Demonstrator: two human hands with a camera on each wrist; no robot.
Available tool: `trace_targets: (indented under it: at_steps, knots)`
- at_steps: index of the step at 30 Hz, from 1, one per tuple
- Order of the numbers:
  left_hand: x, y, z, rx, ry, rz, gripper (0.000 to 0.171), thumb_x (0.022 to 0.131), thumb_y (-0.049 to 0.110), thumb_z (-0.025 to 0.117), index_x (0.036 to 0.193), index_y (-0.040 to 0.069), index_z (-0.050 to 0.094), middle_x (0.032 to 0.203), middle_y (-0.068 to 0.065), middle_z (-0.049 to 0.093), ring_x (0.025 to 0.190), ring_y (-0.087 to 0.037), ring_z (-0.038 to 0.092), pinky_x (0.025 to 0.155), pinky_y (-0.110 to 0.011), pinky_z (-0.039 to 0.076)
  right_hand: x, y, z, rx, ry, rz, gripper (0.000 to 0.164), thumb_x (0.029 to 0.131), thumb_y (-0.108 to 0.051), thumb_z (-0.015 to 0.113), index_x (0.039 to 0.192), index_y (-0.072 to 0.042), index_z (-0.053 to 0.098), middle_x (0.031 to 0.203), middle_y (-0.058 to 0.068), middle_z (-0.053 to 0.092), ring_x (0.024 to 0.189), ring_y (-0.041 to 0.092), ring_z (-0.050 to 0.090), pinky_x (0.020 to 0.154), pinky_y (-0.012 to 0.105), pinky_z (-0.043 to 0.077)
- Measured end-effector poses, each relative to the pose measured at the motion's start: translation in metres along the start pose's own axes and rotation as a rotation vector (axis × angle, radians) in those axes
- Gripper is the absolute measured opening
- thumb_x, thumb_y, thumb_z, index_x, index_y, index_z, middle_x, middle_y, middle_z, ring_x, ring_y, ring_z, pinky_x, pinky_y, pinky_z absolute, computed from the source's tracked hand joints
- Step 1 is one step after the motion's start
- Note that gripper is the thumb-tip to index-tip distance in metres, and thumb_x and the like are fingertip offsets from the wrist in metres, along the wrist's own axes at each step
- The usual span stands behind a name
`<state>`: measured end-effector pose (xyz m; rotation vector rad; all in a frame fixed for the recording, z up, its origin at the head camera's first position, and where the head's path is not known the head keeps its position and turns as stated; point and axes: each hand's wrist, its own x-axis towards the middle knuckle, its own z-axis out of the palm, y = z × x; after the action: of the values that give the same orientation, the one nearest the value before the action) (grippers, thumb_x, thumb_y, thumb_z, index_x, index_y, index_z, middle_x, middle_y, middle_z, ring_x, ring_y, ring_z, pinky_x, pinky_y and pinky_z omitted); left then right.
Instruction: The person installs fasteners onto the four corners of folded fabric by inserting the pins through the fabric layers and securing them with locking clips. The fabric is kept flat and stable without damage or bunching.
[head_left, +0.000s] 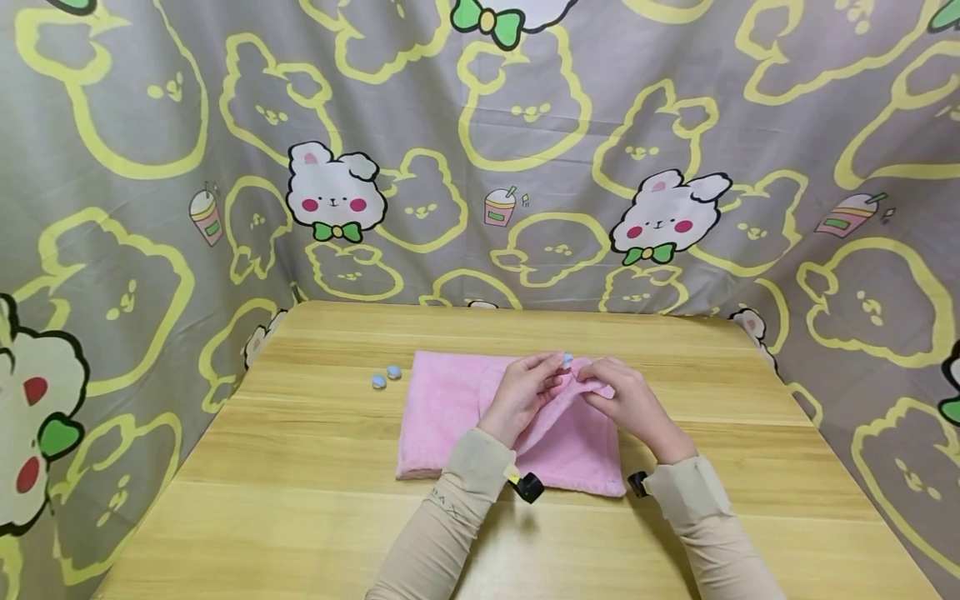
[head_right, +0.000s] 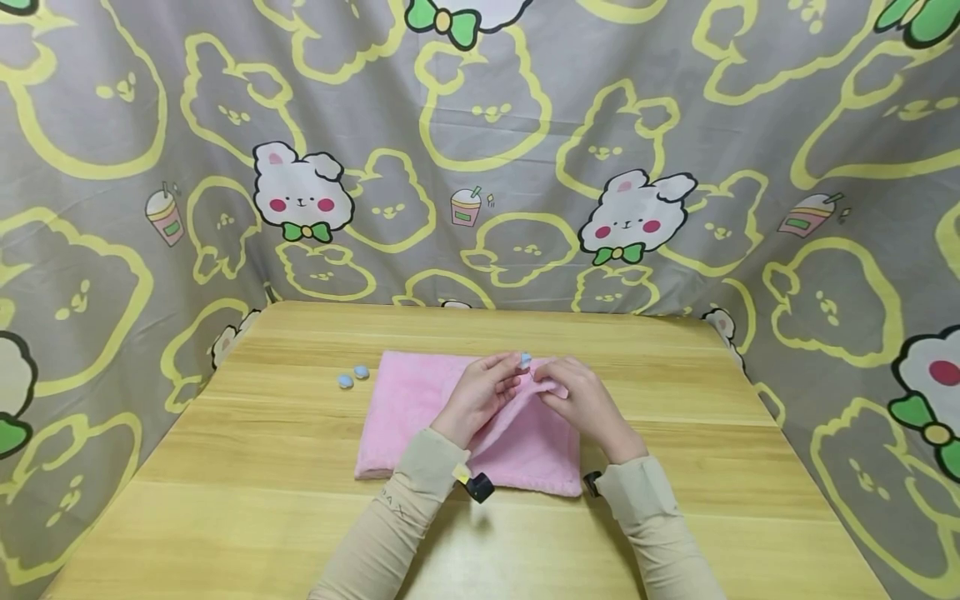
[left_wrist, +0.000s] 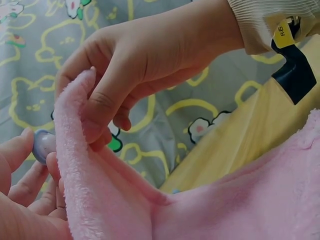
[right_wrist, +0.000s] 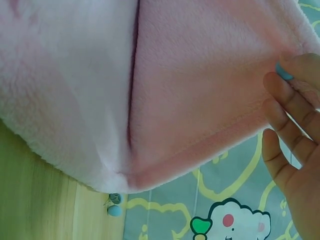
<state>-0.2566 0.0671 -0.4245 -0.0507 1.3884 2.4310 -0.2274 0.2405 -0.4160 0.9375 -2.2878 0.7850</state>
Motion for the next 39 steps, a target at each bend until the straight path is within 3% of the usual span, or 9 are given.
trace_targets:
  at_steps: [15,21,30,35,39]
  knots:
    - [-0.003,-0.001,0.003,0.016,0.005,-0.007,0.026,0.078,0.019,0.068,0.098,0.004,0.066,0.074,0.0,0.067,0.062,-0.008,0.058,0.06,-0.019,0.05,-0.001,0.002,-0.001,-0.004,0.01,-0.004,0.022,0.069,-0.004,0.072,0.088,-0.012,0.064,0.088,0.0,0.065,0.087,0.012,0.057,0.08,0.017,0.044]
    - [-0.004,-0.004,0.004,0.035,-0.028,0.003,0.025,0.077,0.017,0.069,0.098,0.003,0.066,0.07,0.001,0.065,0.062,-0.008,0.057,0.056,-0.017,0.048,-0.001,0.001,-0.002,0.012,0.016,-0.002,0.022,0.069,-0.002,0.072,0.088,-0.012,0.064,0.087,0.0,0.065,0.087,0.012,0.057,0.079,0.016,0.044]
    - [-0.005,-0.005,0.003,0.154,-0.05,-0.02,0.027,0.076,0.022,0.07,0.098,0.007,0.067,0.074,0.001,0.065,0.064,-0.008,0.06,0.059,-0.018,0.05,-0.003,0.003,-0.002,-0.028,0.035,0.013,0.026,0.067,-0.002,0.074,0.087,-0.014,0.064,0.086,-0.002,0.064,0.085,0.011,0.057,0.072,0.016,0.044]
    - [-0.009,0.003,0.001,0.326,-0.139,0.011,0.032,0.078,0.031,0.068,0.101,0.009,0.065,0.086,-0.001,0.066,0.075,-0.01,0.062,0.068,-0.021,0.051,-0.002,0.001,-0.004,-0.021,0.03,0.031,0.024,0.069,-0.004,0.073,0.088,-0.015,0.063,0.086,-0.002,0.064,0.083,0.01,0.057,0.069,0.017,0.044]
    - [-0.015,0.014,-0.001,0.608,-0.218,0.07,0.039,0.073,0.038,0.071,0.107,0.023,0.064,0.097,0.004,0.065,0.084,-0.009,0.06,0.075,-0.024,0.049,-0.001,-0.001,-0.006,-0.006,0.012,0.078,0.023,0.071,-0.005,0.072,0.088,-0.016,0.063,0.087,-0.002,0.064,0.083,0.008,0.057,0.067,0.019,0.045]
